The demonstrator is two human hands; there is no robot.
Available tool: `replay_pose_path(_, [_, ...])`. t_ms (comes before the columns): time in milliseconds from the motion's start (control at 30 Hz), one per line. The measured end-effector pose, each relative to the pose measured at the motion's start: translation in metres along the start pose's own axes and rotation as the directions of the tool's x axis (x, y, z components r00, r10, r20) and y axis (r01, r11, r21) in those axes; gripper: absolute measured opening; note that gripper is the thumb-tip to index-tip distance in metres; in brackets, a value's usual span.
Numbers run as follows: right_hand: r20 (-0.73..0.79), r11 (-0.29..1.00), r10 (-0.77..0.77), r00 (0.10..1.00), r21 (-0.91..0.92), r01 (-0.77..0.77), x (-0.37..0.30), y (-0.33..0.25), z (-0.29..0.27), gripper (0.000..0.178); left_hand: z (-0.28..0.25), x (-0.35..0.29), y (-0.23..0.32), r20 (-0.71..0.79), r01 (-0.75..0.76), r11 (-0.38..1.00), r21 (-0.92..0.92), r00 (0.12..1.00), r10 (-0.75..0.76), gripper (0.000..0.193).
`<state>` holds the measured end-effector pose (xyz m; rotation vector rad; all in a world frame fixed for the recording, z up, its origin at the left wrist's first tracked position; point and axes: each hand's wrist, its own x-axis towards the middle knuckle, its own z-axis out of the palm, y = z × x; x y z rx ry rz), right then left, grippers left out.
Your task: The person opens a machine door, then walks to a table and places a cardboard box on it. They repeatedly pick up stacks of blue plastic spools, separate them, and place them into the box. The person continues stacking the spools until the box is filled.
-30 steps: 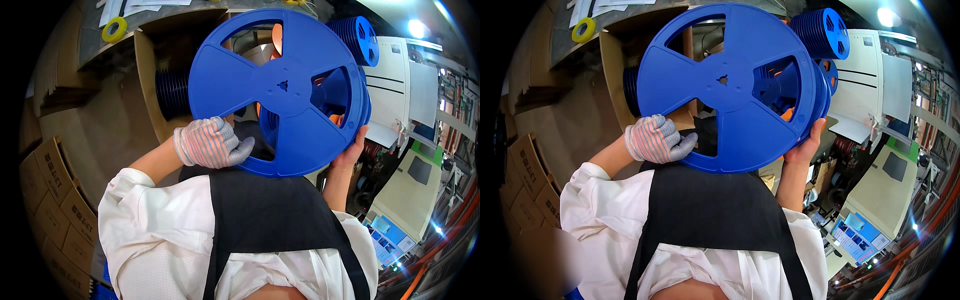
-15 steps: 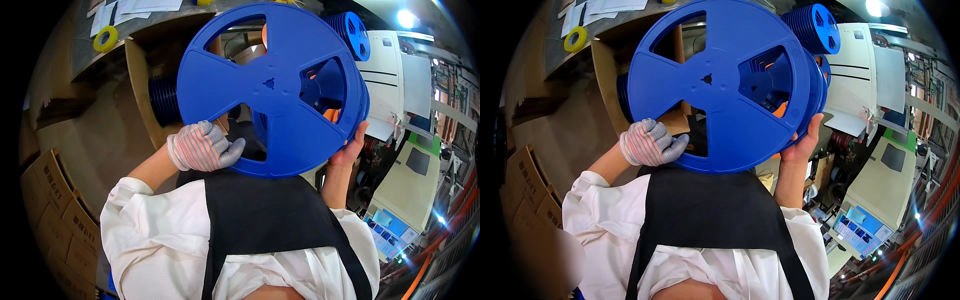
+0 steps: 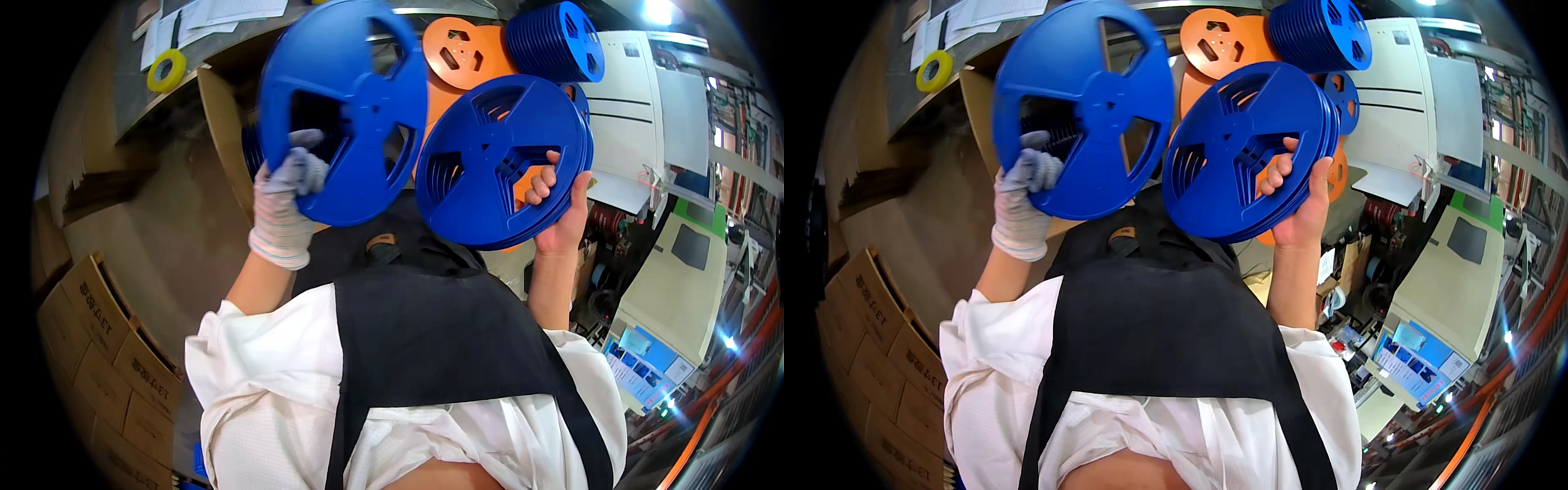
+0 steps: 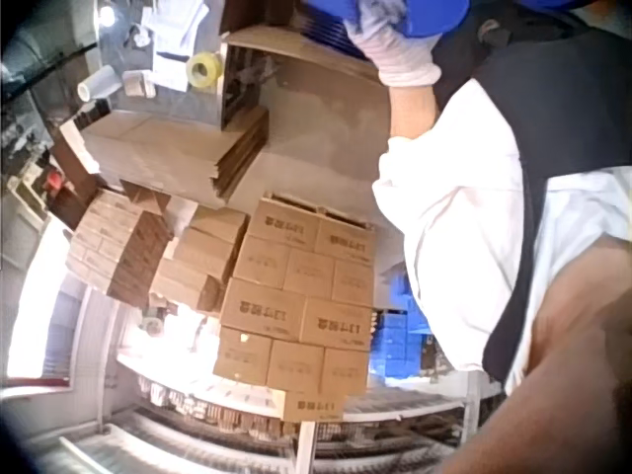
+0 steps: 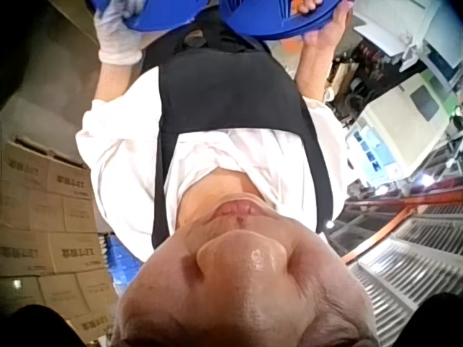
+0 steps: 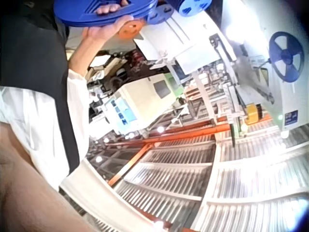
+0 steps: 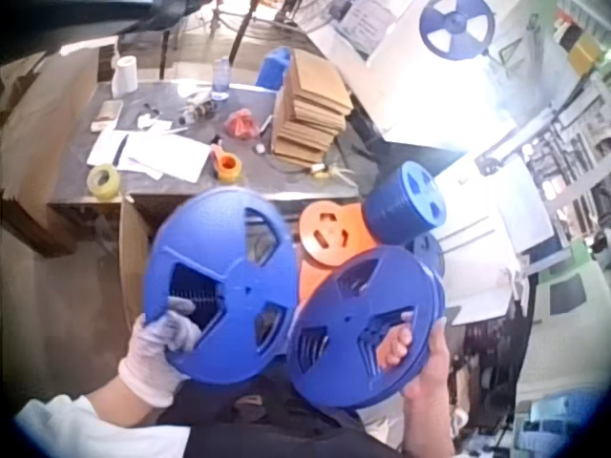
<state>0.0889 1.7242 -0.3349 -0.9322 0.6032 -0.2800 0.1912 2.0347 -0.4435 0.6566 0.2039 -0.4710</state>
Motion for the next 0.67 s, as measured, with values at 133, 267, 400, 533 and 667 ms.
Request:
replay_pose_path(133, [0.132, 0.995, 0.006, 0.991, 0.101, -0.019, -0.003, -0.012, -0.026, 0.064, -0.031, -0.006, 0.005, -0.011, -0.032, 0.914, -0.404, 0.999, 0.030, 0.026])
replay_pose_path(267, [0.154, 0.956, -0.052, 0.987, 0.293, 0.004, -0.008, -0.016, -0.043, 0.064, -0.061, -0.011, 0.007, 0.088, -0.062, 0.858, -0.510, 0.988, 0.124, 0.025])
replay_pose_path(400, [0.234, 0.897, -0.073, 0.969, 0.440, -0.039, -0.005, -0.014, -0.050, 0.062, -0.076, -0.010, 0.012, 0.150, -0.131, 0.843, -0.521, 0.959, 0.242, 0.026])
replay_pose_path(533, [0.296, 0.861, -0.058, 0.953, 0.499, -0.103, 0.000, -0.012, -0.049, 0.060, -0.087, -0.008, 0.017, 0.198, -0.127, 0.804, -0.581, 0.936, 0.291, 0.028])
replay_pose_path(667, [0.363, 0.836, -0.051, 0.930, 0.526, -0.159, 0.009, -0.001, -0.040, 0.058, -0.096, -0.003, 0.019, 0.224, -0.187, 0.848, -0.496, 0.916, 0.333, 0.031])
